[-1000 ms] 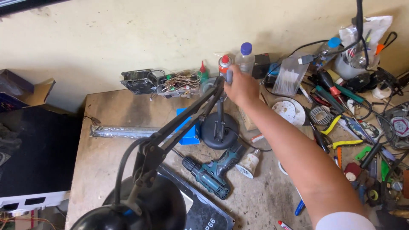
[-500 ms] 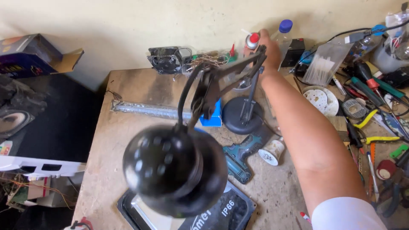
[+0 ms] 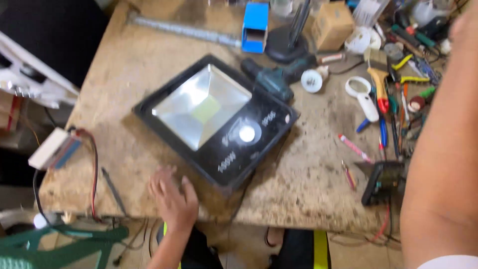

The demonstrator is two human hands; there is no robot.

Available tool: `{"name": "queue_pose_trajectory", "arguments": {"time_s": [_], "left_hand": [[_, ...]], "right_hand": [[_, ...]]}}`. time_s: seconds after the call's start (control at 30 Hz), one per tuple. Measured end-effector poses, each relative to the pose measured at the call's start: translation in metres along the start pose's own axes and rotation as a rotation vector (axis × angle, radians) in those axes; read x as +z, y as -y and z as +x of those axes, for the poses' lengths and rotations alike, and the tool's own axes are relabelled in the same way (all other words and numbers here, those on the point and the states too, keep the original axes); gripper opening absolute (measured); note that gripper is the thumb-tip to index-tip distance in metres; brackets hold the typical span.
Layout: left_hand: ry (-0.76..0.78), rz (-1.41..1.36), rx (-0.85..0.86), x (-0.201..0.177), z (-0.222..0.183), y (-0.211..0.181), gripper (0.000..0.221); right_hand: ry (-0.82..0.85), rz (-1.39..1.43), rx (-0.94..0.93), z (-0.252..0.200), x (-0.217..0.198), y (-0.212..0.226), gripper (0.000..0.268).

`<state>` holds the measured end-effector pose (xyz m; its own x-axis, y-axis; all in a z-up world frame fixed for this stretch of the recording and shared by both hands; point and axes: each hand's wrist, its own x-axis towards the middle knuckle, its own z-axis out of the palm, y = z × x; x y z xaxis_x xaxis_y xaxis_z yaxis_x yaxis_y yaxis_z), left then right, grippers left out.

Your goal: Disassembling a 100W LED floodlight using an electric drill and a screwdriver on a repair bench for inspection or repair.

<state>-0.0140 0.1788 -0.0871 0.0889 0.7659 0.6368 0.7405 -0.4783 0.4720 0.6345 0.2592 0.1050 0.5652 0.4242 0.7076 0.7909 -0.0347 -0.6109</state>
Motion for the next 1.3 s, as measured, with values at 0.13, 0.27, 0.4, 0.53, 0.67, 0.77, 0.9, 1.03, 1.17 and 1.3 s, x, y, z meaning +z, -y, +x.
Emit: {"name": "queue_pose_trajectory", "arguments": {"time_s": [0.13,0.27,0.4,0.53,0.67,0.77,0.9,1.03,1.17,1.3], "left_hand": [[-0.093,-0.065,-0.007,0.028,-0.021,0.028,0.035],[-0.127,-0.157,0.016,0.011,-0.012,0.012,0.028],[-0.105,-0.193,0.025,-0.003,-0.011,0.002,0.023],[-0.197,-0.278,0.104,-0.012,-0.005,0.000,0.018],[-0.235,-0.299,0.082,-0.019,-0.005,-0.001,0.018],[-0.258,-0.331,0.072,-0.020,-0.003,0.001,0.018],[-0.259,-0.336,0.070,-0.014,-0.004,0.003,0.018],[-0.254,-0.326,0.051,-0.011,-0.007,0.003,0.019],[-0.257,-0.321,0.051,-0.007,-0.008,0.006,0.019],[-0.255,-0.313,0.052,-0.008,-0.009,0.007,0.019]], "right_hand": [[0.204,0.042,0.052,-0.166,-0.121,0.078,0.053],[0.331,0.106,0.064,-0.315,-0.184,0.181,0.055],[0.489,0.189,0.133,-0.350,-0.173,0.241,0.059],[0.624,0.250,0.235,-0.389,-0.114,0.322,0.063],[0.888,0.094,0.086,-0.415,-0.088,0.313,0.062],[0.946,-0.010,-0.069,-0.418,-0.076,0.319,0.064],[0.974,-0.113,-0.153,-0.413,-0.073,0.326,0.055],[0.991,-0.074,-0.185,-0.415,-0.071,0.325,0.052],[0.994,-0.069,-0.174,-0.414,-0.069,0.323,0.051],[1.005,-0.065,-0.153,-0.413,-0.068,0.324,0.050]]}}
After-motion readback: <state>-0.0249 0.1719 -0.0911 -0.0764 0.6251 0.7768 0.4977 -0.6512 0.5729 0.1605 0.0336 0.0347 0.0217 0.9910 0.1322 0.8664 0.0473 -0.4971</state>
